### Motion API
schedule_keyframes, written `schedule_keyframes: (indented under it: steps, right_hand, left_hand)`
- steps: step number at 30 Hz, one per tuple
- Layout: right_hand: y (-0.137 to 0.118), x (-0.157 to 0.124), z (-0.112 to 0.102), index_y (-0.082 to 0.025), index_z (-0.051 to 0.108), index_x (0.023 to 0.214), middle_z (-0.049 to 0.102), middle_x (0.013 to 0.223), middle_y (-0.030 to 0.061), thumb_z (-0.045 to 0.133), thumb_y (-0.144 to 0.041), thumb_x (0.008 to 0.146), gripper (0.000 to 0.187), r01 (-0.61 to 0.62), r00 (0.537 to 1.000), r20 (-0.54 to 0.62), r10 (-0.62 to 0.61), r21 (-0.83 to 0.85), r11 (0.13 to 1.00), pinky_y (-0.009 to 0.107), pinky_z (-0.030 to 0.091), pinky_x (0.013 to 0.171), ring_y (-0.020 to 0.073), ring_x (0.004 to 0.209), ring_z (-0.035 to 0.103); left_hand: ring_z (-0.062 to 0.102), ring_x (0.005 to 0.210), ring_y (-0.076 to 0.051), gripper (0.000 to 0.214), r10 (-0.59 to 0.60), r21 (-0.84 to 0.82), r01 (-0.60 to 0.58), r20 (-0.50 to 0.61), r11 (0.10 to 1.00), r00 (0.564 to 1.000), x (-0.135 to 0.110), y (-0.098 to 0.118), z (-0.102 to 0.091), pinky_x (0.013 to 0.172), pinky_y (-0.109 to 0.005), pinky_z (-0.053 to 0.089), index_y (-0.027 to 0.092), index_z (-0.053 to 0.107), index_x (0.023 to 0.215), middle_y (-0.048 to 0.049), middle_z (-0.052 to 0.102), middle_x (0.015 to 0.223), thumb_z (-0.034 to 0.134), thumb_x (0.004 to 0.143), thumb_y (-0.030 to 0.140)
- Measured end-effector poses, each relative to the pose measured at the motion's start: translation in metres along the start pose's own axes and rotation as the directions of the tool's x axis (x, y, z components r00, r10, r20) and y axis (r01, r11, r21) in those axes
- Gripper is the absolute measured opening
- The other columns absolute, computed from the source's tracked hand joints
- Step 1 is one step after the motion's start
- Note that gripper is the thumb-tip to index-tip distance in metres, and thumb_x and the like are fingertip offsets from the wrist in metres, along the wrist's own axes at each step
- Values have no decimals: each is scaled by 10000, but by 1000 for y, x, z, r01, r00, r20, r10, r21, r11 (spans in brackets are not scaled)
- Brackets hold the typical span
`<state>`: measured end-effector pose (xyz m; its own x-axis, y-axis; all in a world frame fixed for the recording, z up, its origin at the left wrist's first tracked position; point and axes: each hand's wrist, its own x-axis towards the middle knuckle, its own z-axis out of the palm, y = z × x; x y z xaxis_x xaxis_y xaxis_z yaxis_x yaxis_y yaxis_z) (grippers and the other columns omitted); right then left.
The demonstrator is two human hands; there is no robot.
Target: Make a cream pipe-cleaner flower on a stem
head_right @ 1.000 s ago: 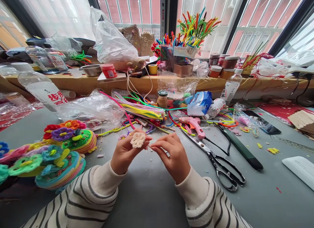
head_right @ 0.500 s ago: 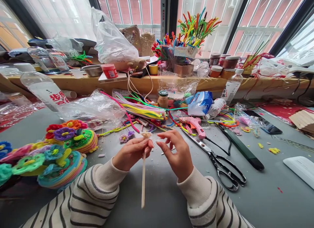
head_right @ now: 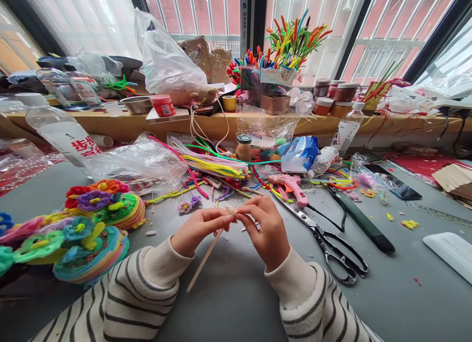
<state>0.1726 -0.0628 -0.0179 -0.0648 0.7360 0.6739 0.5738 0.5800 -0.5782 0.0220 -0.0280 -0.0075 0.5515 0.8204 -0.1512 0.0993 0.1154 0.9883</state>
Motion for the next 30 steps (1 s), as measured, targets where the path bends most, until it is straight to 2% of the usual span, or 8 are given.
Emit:
schedule_keyframes:
  steps: [3, 10, 18, 25, 30]
  right_hand:
    - [2, 1, -1, -178, 577, 752, 521, 700, 42, 500, -126, 715, 100, 53, 999, 9, -53, -47, 997, 310, 410, 624, 157, 690, 470]
    - [5, 3, -4, -185, 564, 742, 526, 694, 38, 498, -112, 716, 101, 126, 990, 68, -122, -50, 991, 308, 403, 617, 157, 687, 464]
    - [9, 7, -10, -186, 592, 758, 537, 717, 40, 529, -166, 709, 82, 64, 982, 180, -65, 15, 998, 297, 408, 638, 155, 709, 470]
    - [12, 4, -7, -181, 598, 751, 533, 699, 40, 530, -147, 706, 89, 108, 982, 154, -111, 26, 994, 296, 406, 644, 154, 713, 466]
    - [12, 2, -4, -191, 596, 749, 529, 701, 38, 526, -142, 707, 95, 94, 983, 158, -97, 22, 995, 302, 409, 646, 156, 713, 471]
  left_hand:
    - [397, 504, -68, 233, 78, 130, -72, -40, 989, 996, 0, 0, 0, 501, -192, 314, 112, 577, 548, 9, 496, 534, 549, 625, 331]
    - [443, 529, -93, 256, 213, 299, -201, -8, 933, 977, -1, -3, -1, 527, -211, 346, 98, 586, 557, -18, 509, 556, 516, 658, 322]
    - [436, 529, -92, 266, 151, 329, -155, 38, 932, 988, -2, -3, -2, 516, -205, 344, 91, 610, 657, -22, 525, 572, 483, 681, 323]
    - [465, 543, -92, 236, 178, 393, -171, 17, 903, 984, -2, 0, 0, 553, -198, 360, 98, 623, 592, -16, 538, 554, 494, 674, 278]
    - [496, 563, -106, 258, 171, 386, -161, 7, 909, 985, -1, -4, 0, 565, -205, 384, 91, 644, 679, -37, 568, 589, 485, 681, 294]
